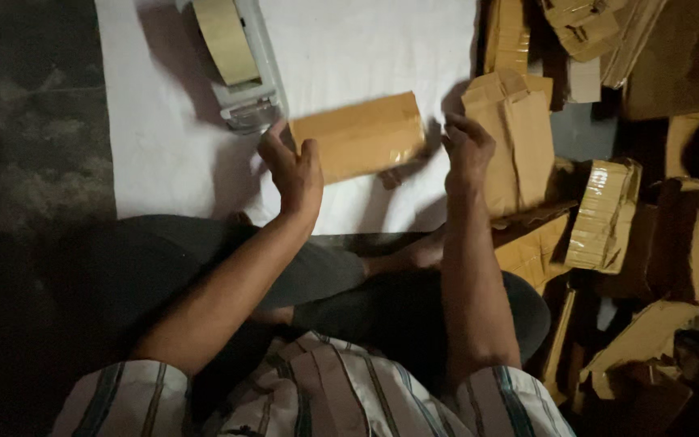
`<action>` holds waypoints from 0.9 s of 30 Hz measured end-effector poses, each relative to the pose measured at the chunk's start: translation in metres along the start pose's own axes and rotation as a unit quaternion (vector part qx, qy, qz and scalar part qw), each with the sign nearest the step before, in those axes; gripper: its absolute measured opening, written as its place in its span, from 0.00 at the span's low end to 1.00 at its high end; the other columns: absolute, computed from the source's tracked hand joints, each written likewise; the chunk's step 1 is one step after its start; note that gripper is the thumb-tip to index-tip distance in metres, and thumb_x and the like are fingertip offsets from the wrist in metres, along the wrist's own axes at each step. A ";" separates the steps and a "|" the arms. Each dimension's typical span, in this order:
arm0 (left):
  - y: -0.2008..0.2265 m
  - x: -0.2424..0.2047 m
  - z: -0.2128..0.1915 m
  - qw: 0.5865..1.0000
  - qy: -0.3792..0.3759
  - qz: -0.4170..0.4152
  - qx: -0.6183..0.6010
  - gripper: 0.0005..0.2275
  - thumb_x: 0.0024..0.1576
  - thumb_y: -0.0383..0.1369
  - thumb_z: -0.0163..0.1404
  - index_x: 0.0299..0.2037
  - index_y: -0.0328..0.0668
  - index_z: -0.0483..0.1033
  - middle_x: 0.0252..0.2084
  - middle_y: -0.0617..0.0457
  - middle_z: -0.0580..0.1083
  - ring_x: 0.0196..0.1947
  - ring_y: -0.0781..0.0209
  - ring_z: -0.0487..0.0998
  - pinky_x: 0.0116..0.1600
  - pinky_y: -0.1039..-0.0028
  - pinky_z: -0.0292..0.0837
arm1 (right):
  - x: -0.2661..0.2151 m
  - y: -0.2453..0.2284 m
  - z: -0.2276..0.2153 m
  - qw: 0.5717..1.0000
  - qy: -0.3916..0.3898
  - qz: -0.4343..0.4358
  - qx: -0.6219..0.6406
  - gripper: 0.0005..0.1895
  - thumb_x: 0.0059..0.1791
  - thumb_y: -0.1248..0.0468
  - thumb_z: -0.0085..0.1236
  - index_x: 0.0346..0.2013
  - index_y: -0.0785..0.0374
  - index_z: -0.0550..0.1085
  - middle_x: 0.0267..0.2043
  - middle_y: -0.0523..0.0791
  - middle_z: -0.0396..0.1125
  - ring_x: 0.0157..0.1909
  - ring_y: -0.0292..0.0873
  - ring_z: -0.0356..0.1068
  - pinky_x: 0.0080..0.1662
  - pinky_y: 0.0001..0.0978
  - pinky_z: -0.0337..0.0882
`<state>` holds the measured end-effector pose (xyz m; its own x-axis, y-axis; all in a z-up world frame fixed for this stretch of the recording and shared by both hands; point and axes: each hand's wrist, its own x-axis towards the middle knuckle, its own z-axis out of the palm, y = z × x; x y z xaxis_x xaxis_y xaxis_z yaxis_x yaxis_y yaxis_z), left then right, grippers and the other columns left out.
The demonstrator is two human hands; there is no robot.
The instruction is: The person sits on the floor and folds the flaps of a small cardboard box. They use a tape dispenser to apply adhesive tape to seal the box, then place it aside and repeat the process with another box.
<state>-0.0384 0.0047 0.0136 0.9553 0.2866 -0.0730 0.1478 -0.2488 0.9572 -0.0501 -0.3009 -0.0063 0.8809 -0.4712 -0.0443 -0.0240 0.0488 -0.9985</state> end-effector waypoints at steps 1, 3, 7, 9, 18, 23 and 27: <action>-0.007 0.003 0.002 0.999 0.009 -0.025 0.030 0.26 0.60 0.36 0.49 0.67 0.29 0.58 0.65 0.33 0.60 0.66 0.39 0.62 0.70 0.56 0.57 | -0.001 0.004 -0.001 0.996 0.037 0.067 0.034 0.17 0.46 0.74 0.48 0.45 0.80 0.77 0.40 0.54 0.70 0.38 0.46 0.68 0.43 0.34 0.72; -0.021 0.005 0.008 0.998 -0.022 -0.039 0.032 0.29 0.63 0.37 0.49 0.70 0.28 0.54 0.69 0.31 0.57 0.70 0.37 0.59 0.73 0.56 0.54 | -0.009 0.006 -0.003 0.986 0.073 0.137 0.065 0.18 0.44 0.74 0.48 0.43 0.82 0.78 0.37 0.54 0.70 0.33 0.46 0.69 0.37 0.34 0.73; -0.041 0.000 0.024 0.998 -0.063 -0.025 0.021 0.35 0.56 0.34 0.53 0.71 0.27 0.49 0.70 0.29 0.55 0.68 0.37 0.60 0.70 0.58 0.58 | -0.022 -0.010 0.012 0.988 0.042 0.147 -0.002 0.18 0.47 0.68 0.56 0.48 0.76 0.76 0.39 0.50 0.74 0.37 0.43 0.75 0.39 0.32 0.77; -0.048 -0.002 0.027 0.993 -0.058 0.004 0.103 0.34 0.53 0.30 0.54 0.70 0.27 0.53 0.67 0.30 0.60 0.68 0.36 0.61 0.71 0.57 0.56 | -0.034 -0.017 0.032 0.990 0.007 0.101 -0.101 0.19 0.48 0.64 0.62 0.51 0.73 0.75 0.40 0.48 0.76 0.39 0.41 0.76 0.41 0.31 0.77; -0.025 0.022 0.020 0.991 -0.112 -0.074 0.022 0.30 0.55 0.28 0.51 0.70 0.37 0.59 0.60 0.33 0.69 0.61 0.38 0.70 0.67 0.61 0.66 | -0.041 -0.043 0.065 0.945 0.059 0.051 -0.319 0.25 0.45 0.58 0.71 0.54 0.64 0.79 0.42 0.47 0.78 0.40 0.39 0.78 0.43 0.31 0.77; -0.031 0.006 0.020 0.993 -0.092 0.039 0.069 0.30 0.56 0.26 0.50 0.71 0.29 0.56 0.72 0.29 0.59 0.72 0.37 0.59 0.74 0.61 0.55 | -0.048 -0.037 0.075 0.878 0.076 -0.033 -0.472 0.28 0.46 0.54 0.67 0.60 0.57 0.77 0.49 0.55 0.74 0.48 0.51 0.75 0.48 0.41 0.75; -0.043 0.000 0.031 0.975 -0.137 0.081 0.153 0.31 0.56 0.23 0.48 0.72 0.22 0.53 0.74 0.25 0.54 0.76 0.32 0.52 0.78 0.58 0.47 | -0.064 -0.032 0.086 0.802 0.015 -0.138 -0.581 0.22 0.57 0.59 0.53 0.66 0.59 0.72 0.64 0.57 0.67 0.57 0.60 0.71 0.54 0.47 0.73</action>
<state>-0.0367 -0.0132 -0.0361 0.9988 -0.0273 -0.0405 0.0189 -0.5471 0.8368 -0.0653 -0.1960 0.0314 0.9171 -0.3451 0.1994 -0.2701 -0.9060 -0.3261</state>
